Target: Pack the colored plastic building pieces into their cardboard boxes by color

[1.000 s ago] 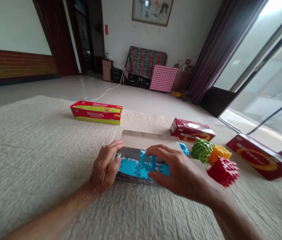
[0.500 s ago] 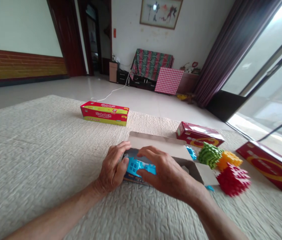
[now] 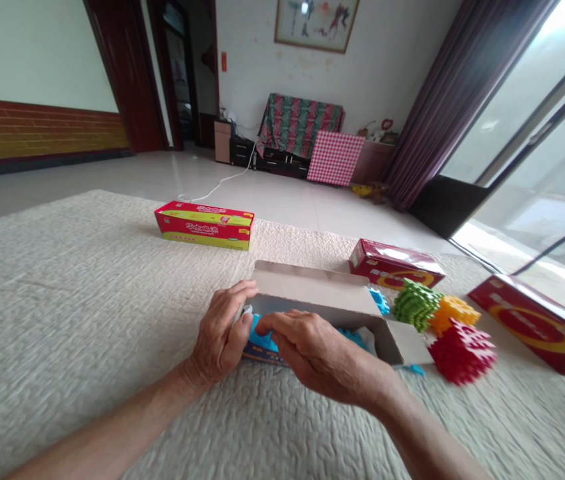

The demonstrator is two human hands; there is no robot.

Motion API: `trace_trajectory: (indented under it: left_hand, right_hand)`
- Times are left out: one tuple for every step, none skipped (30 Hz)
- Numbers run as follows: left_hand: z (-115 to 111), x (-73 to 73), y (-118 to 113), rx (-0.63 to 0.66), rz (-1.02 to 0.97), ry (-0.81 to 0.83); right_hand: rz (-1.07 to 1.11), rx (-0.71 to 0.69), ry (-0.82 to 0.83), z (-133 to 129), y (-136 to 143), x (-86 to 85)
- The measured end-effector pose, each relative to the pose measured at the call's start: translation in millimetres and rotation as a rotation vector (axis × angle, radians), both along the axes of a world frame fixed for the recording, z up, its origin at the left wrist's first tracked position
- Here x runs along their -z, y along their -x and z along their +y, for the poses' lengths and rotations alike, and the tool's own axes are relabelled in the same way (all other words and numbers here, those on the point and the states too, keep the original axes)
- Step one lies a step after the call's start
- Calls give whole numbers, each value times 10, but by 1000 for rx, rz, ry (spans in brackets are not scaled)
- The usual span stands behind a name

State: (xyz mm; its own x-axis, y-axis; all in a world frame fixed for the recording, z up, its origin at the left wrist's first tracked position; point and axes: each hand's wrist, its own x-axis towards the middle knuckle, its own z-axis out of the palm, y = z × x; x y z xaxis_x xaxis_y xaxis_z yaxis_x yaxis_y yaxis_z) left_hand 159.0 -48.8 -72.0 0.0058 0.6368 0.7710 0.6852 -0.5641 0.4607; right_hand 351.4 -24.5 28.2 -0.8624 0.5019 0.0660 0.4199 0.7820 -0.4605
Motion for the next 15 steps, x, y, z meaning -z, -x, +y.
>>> trace_trajectory:
  left_hand:
    - [0,-3,-1,-1,0,-1]
    - [-1,-7,-3,-1,1,-3]
    - [-2,-10,-4,-1,1,-4]
    - [-4,-14,-5,-2,3,-4]
    - [-6,-17,-6,-4,6,-5]
    - [-7,-19,-6,-7,8,-4]
    - [-8,-20,-6,-10,11,-4]
    - [-9,-20,-5,-14,12,-3]
    - [-9,-20,-5,-18,11,-2]
    - [-8,-20,-4,-20,9,-1]
    - [-8,-19,-3,-20,8,0]
    - [-9,-18,-2,-18,7,2]
    - [-10,-18,-1,-16,5,2]
    - [-11,-18,-1,-15,3,2]
    - [-13,-17,0,-14,2,1]
  right_hand:
    - [0,-4,1,3,1,4]
    - [3,-6,-3,7,0,7]
    - [6,-7,-10,11,-3,10]
    - [8,-8,-15,14,-7,14]
    - [7,-11,-18,16,-10,18]
    - [6,-14,-16,18,-13,25]
    - [7,-16,-13,18,-15,32]
    - [10,-16,-10,19,-16,40]
    - [17,-15,-10,21,-17,47]
    - [25,-11,-11,25,-18,50]
    - [29,-4,-15,29,-21,48]
    - [32,3,-22,35,-27,38]
    - [35,7,-27,41,-38,20]
    - [42,12,-30,47,-55,-7]
    - [57,22,-33,51,-80,-41]
